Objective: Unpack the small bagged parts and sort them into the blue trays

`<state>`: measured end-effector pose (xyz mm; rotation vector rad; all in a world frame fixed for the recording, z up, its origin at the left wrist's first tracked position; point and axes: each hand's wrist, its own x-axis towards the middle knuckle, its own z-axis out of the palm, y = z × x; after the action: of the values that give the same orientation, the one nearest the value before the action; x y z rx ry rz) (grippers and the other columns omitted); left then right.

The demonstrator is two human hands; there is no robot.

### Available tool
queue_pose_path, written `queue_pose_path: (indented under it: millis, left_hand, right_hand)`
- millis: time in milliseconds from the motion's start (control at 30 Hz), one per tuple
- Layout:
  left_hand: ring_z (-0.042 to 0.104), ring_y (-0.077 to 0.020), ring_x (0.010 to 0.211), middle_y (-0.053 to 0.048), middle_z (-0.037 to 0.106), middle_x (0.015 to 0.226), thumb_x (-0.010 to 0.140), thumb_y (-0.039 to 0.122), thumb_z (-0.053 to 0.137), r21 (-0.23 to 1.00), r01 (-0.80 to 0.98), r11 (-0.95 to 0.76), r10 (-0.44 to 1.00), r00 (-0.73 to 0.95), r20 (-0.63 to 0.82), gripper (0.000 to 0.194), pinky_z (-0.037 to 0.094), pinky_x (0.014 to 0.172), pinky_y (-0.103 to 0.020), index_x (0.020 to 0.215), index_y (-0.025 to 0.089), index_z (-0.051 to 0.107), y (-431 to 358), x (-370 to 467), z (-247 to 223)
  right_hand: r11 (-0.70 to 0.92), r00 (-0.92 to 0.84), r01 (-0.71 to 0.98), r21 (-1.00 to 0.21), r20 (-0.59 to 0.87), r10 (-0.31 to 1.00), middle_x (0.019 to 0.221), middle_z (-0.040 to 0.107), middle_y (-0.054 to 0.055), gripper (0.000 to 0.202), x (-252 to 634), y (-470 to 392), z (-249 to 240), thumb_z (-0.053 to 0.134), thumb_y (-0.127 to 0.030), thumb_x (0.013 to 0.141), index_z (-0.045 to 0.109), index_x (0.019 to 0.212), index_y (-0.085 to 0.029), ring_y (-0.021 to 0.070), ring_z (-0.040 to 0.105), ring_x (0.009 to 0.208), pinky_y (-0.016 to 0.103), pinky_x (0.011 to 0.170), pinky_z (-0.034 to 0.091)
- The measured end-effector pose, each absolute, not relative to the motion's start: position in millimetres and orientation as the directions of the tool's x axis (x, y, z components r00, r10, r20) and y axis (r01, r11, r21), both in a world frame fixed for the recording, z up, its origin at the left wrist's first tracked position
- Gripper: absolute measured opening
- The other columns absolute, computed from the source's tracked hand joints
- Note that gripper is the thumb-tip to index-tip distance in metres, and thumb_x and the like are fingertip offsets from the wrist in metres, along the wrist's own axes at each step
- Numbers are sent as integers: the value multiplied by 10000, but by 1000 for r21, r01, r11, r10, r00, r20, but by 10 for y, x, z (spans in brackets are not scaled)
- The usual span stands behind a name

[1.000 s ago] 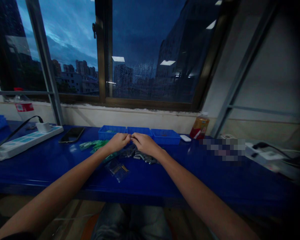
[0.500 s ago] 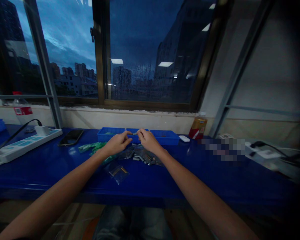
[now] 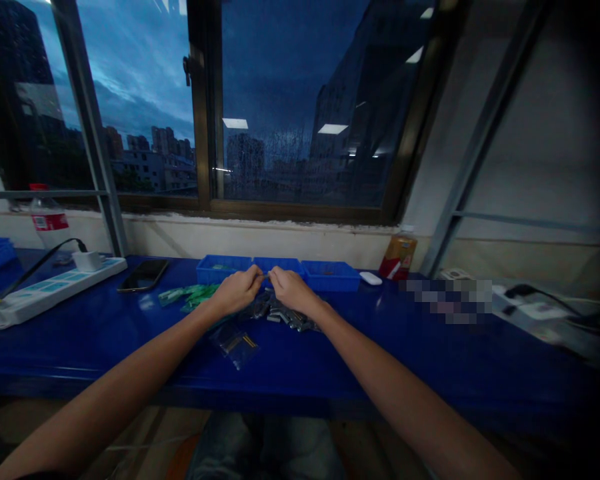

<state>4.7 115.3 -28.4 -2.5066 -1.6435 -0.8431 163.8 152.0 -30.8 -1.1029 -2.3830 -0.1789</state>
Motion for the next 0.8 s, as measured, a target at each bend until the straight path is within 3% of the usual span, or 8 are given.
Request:
queue_pose_path:
  millis: [133, 267, 400, 500, 633, 800]
  left_hand:
    - [581, -172, 629, -25, 605, 688, 893, 312, 270, 261, 859, -441, 840, 291, 458, 234, 355, 594, -248, 867, 209, 478, 1144, 52, -275]
    - [579, -166, 633, -23, 599, 673, 899, 326, 249, 293, 842, -453, 833, 283, 476, 264, 365, 616, -248, 826, 204, 471, 1161, 38, -281]
    - [574, -158, 626, -28, 596, 668, 902, 321, 231, 295, 845, -445, 831, 266, 489, 303, 365, 622, -249, 781, 193, 477, 1194, 14, -284]
    - [560, -149, 593, -28, 593, 652, 902, 320, 234, 294, 844, -449, 824, 264, 500, 328, 361, 608, -246, 760, 184, 496, 1209, -1, -276]
    - [547, -144, 579, -21, 579, 625, 905, 333, 226, 315, 812, -492, 799, 277, 534, 373, 358, 599, -240, 713, 183, 508, 1203, -11, -266]
    - [556, -149, 598, 5, 577, 651, 881, 319, 334, 342, 739, -580, 743, 310, 593, 239, 352, 569, -226, 1018, 194, 484, 1187, 8, -278]
  right_hand:
    - [634, -545, 773, -22, 489, 681, 760, 646, 97, 270, 1647, 1516, -322, 287, -282, 912, 526, 839, -177, 182, 584, 669, 272, 578, 263]
    - [670, -531, 734, -110, 522, 668, 768, 645, 69, 290, 1654, 1502, -312, 264, -300, 918, 525, 862, -187, 166, 586, 695, 255, 584, 280]
    - [750, -559, 631, -200, 553, 617, 717, 621, 10, 197, 1658, 1448, -280, 379, -318, 882, 508, 970, -198, 135, 562, 650, 224, 562, 287]
    - [765, -576, 615, -193, 552, 602, 729, 622, 10, 169, 1651, 1411, -266, 426, -299, 862, 528, 950, -198, 127, 553, 647, 218, 564, 288]
    - [735, -549, 657, -165, 563, 617, 766, 641, 43, 256, 1637, 1407, -267, 336, -330, 900, 552, 874, -195, 148, 576, 711, 236, 591, 284]
    - [696, -516, 695, -179, 550, 657, 708, 625, 50, 330, 1631, 1426, -261, 268, -315, 919, 547, 808, -179, 151, 569, 685, 240, 589, 278]
